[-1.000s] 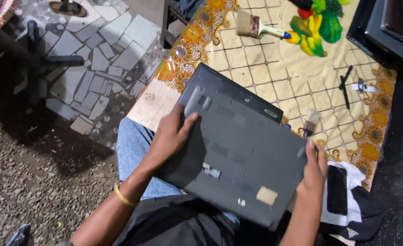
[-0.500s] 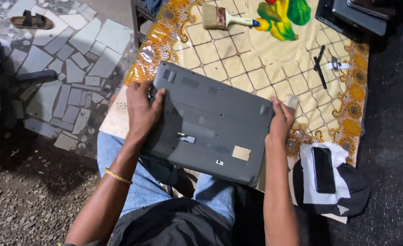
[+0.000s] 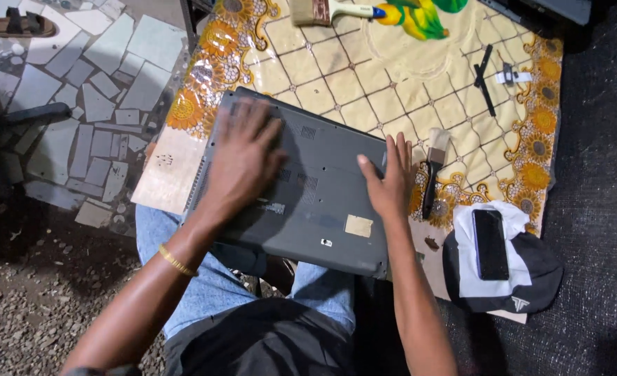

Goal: The person removes the battery from the bottom of a laptop and then uses a screwdriver to remove screws from the back panel. They lift off the back cover to expose the internal components and then detach the screen assembly from the main body.

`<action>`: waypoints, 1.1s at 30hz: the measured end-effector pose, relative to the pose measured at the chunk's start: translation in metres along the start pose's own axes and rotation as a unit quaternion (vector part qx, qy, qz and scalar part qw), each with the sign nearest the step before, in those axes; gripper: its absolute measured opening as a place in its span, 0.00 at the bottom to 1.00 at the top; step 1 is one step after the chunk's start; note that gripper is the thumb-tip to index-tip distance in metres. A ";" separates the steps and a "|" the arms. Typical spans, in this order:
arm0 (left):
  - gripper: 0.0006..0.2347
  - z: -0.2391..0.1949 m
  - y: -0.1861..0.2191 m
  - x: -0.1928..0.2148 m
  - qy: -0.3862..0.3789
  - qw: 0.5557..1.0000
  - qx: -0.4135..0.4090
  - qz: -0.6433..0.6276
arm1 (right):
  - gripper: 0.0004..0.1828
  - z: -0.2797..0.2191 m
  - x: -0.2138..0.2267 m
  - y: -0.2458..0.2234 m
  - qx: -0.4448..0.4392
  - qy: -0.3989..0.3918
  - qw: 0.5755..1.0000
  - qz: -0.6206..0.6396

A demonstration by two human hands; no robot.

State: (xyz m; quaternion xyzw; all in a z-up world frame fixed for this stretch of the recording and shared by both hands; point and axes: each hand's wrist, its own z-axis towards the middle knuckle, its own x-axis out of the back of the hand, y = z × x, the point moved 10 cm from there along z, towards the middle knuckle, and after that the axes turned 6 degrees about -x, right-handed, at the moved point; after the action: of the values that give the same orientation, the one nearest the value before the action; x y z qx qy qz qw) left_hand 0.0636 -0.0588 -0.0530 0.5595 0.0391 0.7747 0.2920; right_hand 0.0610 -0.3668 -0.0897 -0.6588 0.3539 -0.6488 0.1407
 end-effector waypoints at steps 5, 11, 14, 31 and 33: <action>0.34 0.027 0.008 -0.059 -0.164 0.985 -0.047 -0.022 | 0.53 0.000 -0.009 -0.001 0.022 -0.043 0.993 -0.104; 0.33 0.060 0.001 -0.081 -0.135 0.986 -0.098 -0.027 | 0.47 0.004 -0.004 -0.004 0.042 -0.012 0.997 -0.066; 0.30 0.068 -0.001 -0.071 -0.108 0.988 -0.089 -0.057 | 0.43 0.005 -0.002 -0.006 0.038 0.002 0.998 -0.046; 0.16 0.087 0.068 -0.118 -0.083 0.992 -0.073 -0.063 | 0.22 -0.002 0.002 -0.013 0.088 0.035 0.995 -0.010; 0.18 0.097 0.064 -0.128 -0.084 0.992 -0.088 -0.042 | 0.21 0.002 0.000 -0.012 0.064 0.030 0.997 -0.010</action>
State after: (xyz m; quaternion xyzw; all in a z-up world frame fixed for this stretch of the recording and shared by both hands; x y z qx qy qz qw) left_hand 0.1497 -0.2012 -0.0999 0.5930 -0.0305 0.7123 0.3742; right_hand 0.0664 -0.3588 -0.0827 -0.6319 0.3091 -0.6910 0.1660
